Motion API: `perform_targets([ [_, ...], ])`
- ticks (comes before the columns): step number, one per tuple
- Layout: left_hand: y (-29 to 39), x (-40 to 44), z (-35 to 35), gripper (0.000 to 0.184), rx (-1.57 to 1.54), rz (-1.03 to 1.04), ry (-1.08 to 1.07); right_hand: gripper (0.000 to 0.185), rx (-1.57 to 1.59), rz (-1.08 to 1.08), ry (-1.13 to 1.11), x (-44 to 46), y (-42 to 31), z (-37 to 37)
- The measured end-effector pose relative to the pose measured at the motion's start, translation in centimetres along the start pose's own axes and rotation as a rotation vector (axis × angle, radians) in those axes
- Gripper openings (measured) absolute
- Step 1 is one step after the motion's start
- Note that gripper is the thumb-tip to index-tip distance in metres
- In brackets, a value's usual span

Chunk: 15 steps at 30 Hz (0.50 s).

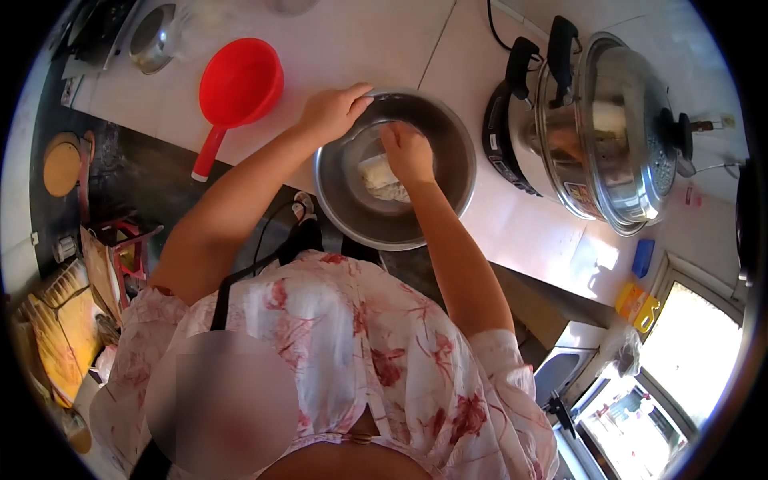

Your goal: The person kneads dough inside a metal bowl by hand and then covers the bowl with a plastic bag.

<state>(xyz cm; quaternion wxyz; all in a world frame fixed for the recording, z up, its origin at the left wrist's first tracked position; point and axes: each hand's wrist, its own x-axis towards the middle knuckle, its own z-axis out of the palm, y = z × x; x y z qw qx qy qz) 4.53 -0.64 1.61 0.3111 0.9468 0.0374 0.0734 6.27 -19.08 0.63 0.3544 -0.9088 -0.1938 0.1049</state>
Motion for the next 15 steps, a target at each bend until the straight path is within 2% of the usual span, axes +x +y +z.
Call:
perform_targets([
  [2,-0.1,0.5,-0.2,0.028,0.037,0.1,0.003,0.017,0.104,-0.257,0.133,-1.5,-0.6,-2.5],
  [3,1.0,0.5,-0.9,0.028,0.048,0.104,0.012,0.009,0.063,-0.309,0.168,-2.5,0.0,-3.3],
  [4,2.3,0.5,-1.2,0.026,0.12,0.235,0.15,0.009,0.072,-0.318,0.174,-3.5,0.6,-4.1],
  [5,3.7,0.2,-1.3,0.024,0.19,0.367,0.282,0.009,0.016,-0.338,0.337,-4.6,1.3,-4.8],
  [6,5.0,-0.5,-0.9,0.024,0.198,0.374,0.277,0.015,-0.042,-0.35,0.502,-5.7,1.8,-5.2],
  [7,6.4,-1.3,-0.3,0.022,0.126,0.366,0.241,0.015,-0.036,-0.347,0.51,-6.8,2.1,-5.3],
  [9,7.3,-2.7,2.1,0.02,0.058,0.361,0.205,0.027,-0.077,-0.062,0.599,-8.6,2.6,-5.3],
  [11,5.7,-4.0,7.1,0.023,0.026,0.048,0.015,0.033,-0.065,-0.033,0.62,-8.9,2.7,-5.2],
  [12,5.6,-4.1,8.0,0.023,0.032,0.053,0.012,0.038,-0.058,-0.002,0.63,-8.9,2.6,-5.0],
  [14,6.1,-4.1,9.0,0.029,0.15,-0.143,-0.03,0.039,-0.034,0.036,0.679,-8.9,2.3,-4.8],
  [15,6.6,-4.0,9.1,0.034,0.221,-0.121,0.048,0.04,-0.015,0.07,0.722,-8.9,2.4,-4.8],
])
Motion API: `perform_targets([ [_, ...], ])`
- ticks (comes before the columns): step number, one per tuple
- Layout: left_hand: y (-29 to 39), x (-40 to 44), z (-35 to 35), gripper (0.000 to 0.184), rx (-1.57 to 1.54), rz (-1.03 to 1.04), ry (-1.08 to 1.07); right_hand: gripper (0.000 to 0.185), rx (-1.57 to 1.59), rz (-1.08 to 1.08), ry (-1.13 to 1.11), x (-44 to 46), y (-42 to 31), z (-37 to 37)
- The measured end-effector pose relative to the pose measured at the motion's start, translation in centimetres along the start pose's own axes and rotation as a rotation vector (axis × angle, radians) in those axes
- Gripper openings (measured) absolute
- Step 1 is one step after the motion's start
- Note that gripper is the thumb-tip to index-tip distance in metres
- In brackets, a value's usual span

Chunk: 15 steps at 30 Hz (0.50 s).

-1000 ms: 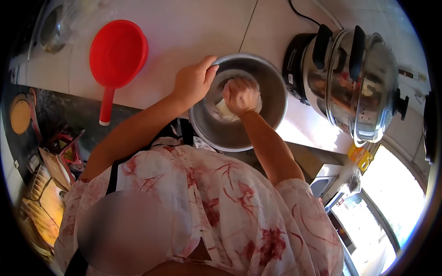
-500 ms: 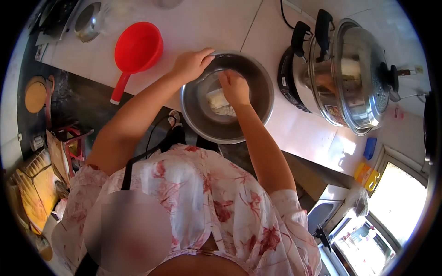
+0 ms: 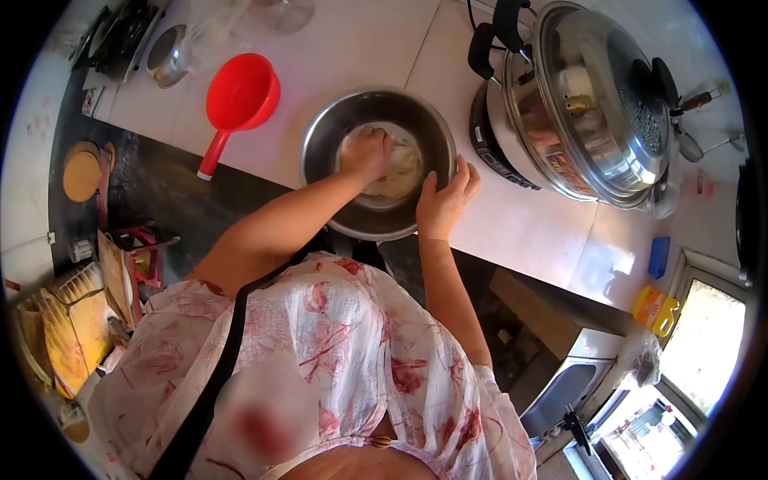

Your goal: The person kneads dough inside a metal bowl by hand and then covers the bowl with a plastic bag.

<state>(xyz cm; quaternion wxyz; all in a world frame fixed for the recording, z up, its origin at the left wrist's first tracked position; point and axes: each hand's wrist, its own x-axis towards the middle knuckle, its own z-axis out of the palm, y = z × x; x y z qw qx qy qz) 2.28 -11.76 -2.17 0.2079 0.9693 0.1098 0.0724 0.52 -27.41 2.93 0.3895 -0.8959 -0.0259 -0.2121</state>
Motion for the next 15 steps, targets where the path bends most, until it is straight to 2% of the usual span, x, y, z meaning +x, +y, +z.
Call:
perform_targets([
  [1,0.5,0.0,0.0,0.034,0.004,-0.004,-0.004,0.04,0.002,0.004,-0.005,-0.1,0.7,0.1],
  [3,1.1,0.1,-0.2,0.029,0.094,-0.136,-0.005,0.043,0.107,0.363,-0.25,-0.7,1.9,0.5],
  [4,1.0,0.0,0.1,0.029,0.1,-0.142,-0.013,0.043,0.108,0.371,-0.259,-1.0,2.4,0.6],
  [6,0.5,0.3,0.6,0.023,0.077,0.023,0.069,0.044,0.123,0.337,-0.273,-1.0,2.6,0.7],
  [9,-0.3,1.7,1.1,0.017,0.076,0.025,0.02,0.045,0.136,0.371,-0.292,-0.8,2.3,0.5],
  [10,-0.5,1.9,1.2,0.017,0.078,0.018,0.007,0.046,0.164,0.446,-0.33,-0.7,2.0,0.2],
  [13,-1.1,3.2,1.3,0.018,0.05,0.045,0.006,0.047,0.164,0.439,-0.327,-0.9,2.1,0.2],
  [15,-1.3,3.6,1.3,0.017,-0.082,0.139,0.087,0.047,0.153,0.476,-0.311,-0.9,1.9,0.2],
])
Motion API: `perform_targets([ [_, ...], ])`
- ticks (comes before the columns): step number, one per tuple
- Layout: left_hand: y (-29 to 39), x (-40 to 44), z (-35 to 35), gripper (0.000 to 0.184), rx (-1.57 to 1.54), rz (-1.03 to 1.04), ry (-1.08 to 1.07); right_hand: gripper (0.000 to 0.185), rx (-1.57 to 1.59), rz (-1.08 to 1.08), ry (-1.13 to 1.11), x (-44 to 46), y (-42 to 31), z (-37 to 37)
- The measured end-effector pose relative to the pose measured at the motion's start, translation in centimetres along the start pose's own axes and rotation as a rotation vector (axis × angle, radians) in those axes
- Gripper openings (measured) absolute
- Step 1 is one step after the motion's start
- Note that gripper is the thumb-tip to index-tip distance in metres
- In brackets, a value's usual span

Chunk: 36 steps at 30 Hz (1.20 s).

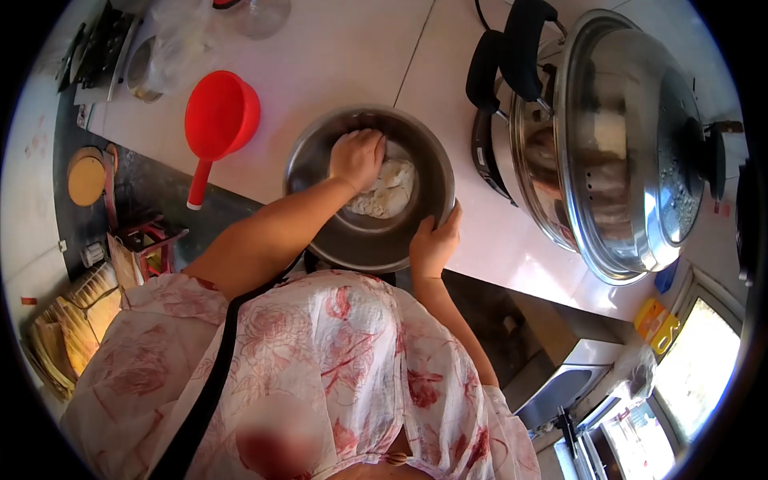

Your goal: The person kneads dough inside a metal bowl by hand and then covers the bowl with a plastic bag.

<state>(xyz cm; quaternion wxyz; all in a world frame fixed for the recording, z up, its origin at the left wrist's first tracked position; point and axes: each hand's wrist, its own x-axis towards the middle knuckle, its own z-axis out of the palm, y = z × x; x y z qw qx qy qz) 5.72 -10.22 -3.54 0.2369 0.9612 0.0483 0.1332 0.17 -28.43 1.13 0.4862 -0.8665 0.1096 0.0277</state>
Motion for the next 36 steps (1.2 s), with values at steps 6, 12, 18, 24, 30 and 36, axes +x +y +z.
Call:
perform_targets([
  [6,-0.2,2.3,0.2,0.022,-0.084,0.037,-0.093,0.048,-0.053,0.014,0.105,-0.5,-0.7,0.4],
  [12,-0.2,3.1,0.4,0.027,-0.145,0.079,-0.137,0.047,-0.155,0.054,0.215,-0.8,-0.9,1.1],
  [18,0.1,2.2,-1.4,0.031,-0.144,-0.043,-0.384,0.047,-0.168,0.091,0.218,-0.9,-1.5,2.5],
  [24,0.8,0.4,-2.6,0.031,0.118,0.189,-0.042,0.045,-0.152,0.065,0.157,-1.7,-1.4,3.7],
  [30,-0.7,-0.6,-0.7,0.03,0.03,0.057,-0.022,0.043,-0.128,0.003,0.038,-1.3,-1.6,2.9],
  [36,-0.5,0.6,-0.9,0.029,-0.019,-0.058,-0.12,0.043,0.022,0.003,-0.015,-1.4,-2.1,2.2],
])
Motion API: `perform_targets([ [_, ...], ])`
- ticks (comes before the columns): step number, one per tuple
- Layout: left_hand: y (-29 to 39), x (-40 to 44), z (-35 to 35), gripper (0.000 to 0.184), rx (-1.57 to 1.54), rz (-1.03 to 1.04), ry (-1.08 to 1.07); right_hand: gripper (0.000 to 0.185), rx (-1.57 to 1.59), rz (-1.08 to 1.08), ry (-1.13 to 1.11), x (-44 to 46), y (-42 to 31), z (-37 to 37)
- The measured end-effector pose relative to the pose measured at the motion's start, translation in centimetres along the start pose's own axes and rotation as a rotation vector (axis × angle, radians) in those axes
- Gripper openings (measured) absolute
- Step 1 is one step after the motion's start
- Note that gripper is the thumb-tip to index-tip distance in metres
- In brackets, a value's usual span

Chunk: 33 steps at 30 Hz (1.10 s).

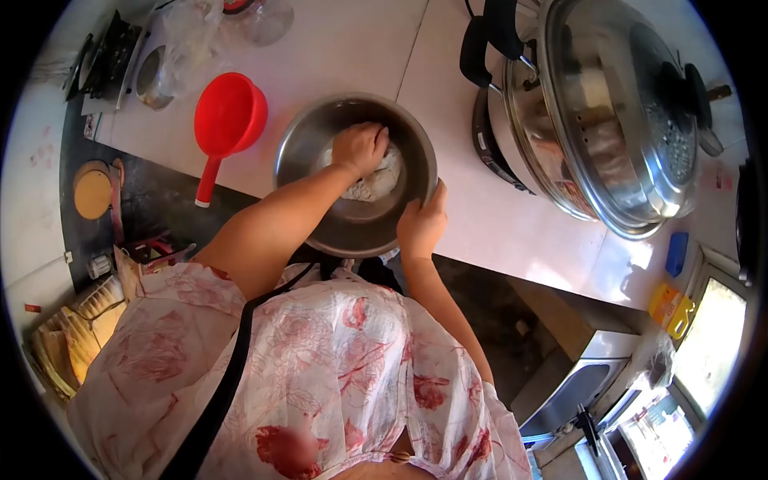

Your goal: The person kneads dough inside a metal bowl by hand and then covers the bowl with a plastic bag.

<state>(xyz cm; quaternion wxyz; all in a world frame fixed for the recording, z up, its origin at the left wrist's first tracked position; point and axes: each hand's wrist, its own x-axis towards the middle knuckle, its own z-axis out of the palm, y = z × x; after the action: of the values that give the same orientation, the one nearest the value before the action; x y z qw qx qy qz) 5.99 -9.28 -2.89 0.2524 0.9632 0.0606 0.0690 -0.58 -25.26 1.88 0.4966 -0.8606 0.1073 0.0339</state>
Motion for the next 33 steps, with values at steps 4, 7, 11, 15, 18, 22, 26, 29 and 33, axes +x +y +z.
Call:
perform_targets([
  [4,-0.6,1.5,0.3,0.034,-0.027,-0.019,-0.026,0.043,0.03,0.05,-0.016,0.2,-0.1,0.1],
  [7,-0.9,2.1,0.3,0.038,-0.001,-0.017,-0.032,0.043,0.046,0.026,-0.008,0.2,-0.1,0.1],
  [11,-1.5,2.9,0.6,0.039,-0.015,0.035,-0.086,0.044,0.03,0.034,0.038,-0.2,-0.1,0.5],
  [15,-0.9,3.0,0.3,0.041,0.012,0.054,-0.092,0.045,-0.026,-0.023,0.129,-0.3,-0.3,1.0],
  [18,0.0,2.9,-0.7,0.041,-0.006,0.077,-0.112,0.045,-0.036,-0.019,0.176,-0.1,-0.2,1.4],
  [22,1.6,2.0,-4.0,0.04,-0.206,0.074,-0.255,0.044,-0.023,0.01,0.181,0.0,0.0,1.7],
  [26,1.6,-0.6,-2.9,0.036,-0.014,-0.058,-0.147,0.042,-0.094,-0.061,0.208,0.2,0.5,2.0],
  [29,2.6,-3.7,-3.0,0.033,-0.006,0.036,-0.179,0.043,-0.094,-0.045,0.196,0.3,0.5,2.1],
  [33,2.7,-7.6,-2.5,0.025,-0.06,0.185,0.097,0.043,-0.06,-0.052,0.18,0.4,0.6,2.1],
])
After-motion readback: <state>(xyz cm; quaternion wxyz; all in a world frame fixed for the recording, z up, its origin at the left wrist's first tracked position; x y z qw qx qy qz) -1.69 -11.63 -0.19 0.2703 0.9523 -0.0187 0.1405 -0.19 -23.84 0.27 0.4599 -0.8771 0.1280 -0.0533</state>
